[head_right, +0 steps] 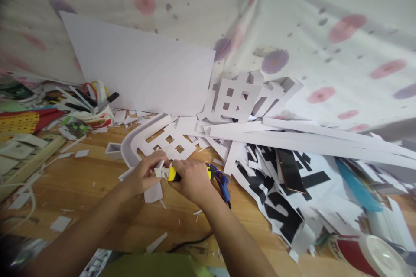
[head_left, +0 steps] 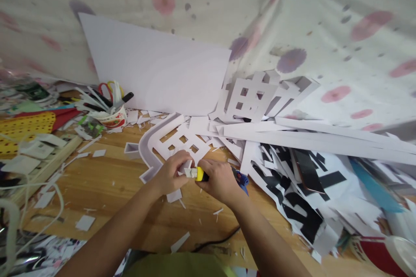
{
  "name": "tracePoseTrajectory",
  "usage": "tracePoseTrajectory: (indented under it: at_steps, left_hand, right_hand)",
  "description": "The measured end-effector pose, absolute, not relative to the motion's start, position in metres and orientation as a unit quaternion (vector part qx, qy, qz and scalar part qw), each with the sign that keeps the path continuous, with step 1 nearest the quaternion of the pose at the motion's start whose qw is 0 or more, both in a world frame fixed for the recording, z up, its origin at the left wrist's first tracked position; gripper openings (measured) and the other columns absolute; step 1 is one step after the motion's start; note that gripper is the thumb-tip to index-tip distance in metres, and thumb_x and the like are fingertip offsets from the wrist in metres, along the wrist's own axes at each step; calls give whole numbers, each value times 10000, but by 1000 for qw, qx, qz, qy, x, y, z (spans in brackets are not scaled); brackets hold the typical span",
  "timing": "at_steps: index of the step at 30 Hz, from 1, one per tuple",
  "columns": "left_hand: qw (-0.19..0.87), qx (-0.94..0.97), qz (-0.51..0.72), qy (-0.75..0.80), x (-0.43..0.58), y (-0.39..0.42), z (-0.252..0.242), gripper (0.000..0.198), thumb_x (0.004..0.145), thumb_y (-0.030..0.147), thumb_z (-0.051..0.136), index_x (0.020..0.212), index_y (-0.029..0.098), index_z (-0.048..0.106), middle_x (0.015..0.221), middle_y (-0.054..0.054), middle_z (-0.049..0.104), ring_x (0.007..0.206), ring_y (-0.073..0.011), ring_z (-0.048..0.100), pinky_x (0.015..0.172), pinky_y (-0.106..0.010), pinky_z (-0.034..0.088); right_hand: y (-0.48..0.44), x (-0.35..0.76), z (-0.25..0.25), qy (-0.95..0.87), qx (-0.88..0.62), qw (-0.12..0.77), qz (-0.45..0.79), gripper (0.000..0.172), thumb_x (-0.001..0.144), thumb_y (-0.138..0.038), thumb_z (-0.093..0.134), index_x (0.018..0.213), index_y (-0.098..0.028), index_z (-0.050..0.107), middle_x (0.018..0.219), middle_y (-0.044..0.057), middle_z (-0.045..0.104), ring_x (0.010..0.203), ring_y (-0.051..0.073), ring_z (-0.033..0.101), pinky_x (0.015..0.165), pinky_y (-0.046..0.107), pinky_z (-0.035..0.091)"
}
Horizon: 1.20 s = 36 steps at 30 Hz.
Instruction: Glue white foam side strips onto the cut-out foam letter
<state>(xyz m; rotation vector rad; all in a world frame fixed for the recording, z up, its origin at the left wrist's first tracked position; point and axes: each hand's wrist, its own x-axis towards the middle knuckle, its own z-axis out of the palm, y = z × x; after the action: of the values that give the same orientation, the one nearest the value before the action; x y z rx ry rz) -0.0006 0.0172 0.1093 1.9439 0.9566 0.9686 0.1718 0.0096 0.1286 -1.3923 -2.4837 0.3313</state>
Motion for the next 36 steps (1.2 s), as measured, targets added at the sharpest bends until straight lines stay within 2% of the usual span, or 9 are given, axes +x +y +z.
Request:
tracePoseTrajectory:
  at_steps: [7,13,18,25,31,34,36]
  left_hand:
    - [367,775,366,360,1,12,114,201,568,48,432,693,197,483,710,-2,475,723,-164,456,662,-278,353]
    - [330,779,384,371,0,16,114,90,646,111,455,685,192,466,682,6,469,682,-151,435,636,-277,356]
    - [315,790,373,371,0,18,115,55,672,138,468,673,190,450,672,6,469,672,-145,426,628,-272,358]
    - [319,791,369,371,-1,17,116,121,594,88,418,652,194,416,654,16,421,658,-141,408,605,-264,350]
    - [324,802,360,349,-4,11,122,202,540,52,382,670,190,451,676,7,459,696,-147,445,653,-274,374]
    - [318,803,355,358,-5,14,120,216,542,54,384,691,191,459,699,6,472,713,-150,454,671,-281,377]
    - [310,805,349,366,-5,17,117,198,551,72,396,696,192,456,707,2,479,717,-156,453,671,-288,379]
  right_hand:
    - [15,184,130,-817,-542,155,122,100,703,-225,544,794,-199,575,707,23,638,637,156,552,538,230,266]
    - [3,174,130,-874,-451,149,107,46,688,-229,556,723,-199,554,679,11,630,630,151,540,541,239,255]
    - [4,169,129,-868,-465,143,100,61,706,-231,541,754,-203,566,686,6,630,636,151,545,539,242,243]
    - [11,170,128,-835,-512,157,127,45,707,-238,533,722,-203,557,660,9,619,608,143,524,533,228,238]
    - [18,178,127,-762,-566,250,189,11,697,-206,510,697,-204,520,608,-24,530,572,124,457,546,219,280]
    - [17,177,125,-721,-522,339,304,100,747,-245,501,659,-198,495,578,-44,463,567,110,423,562,219,319]
    - [14,172,124,-685,-464,389,406,103,769,-288,526,725,-195,528,611,-43,471,593,108,436,579,223,347]
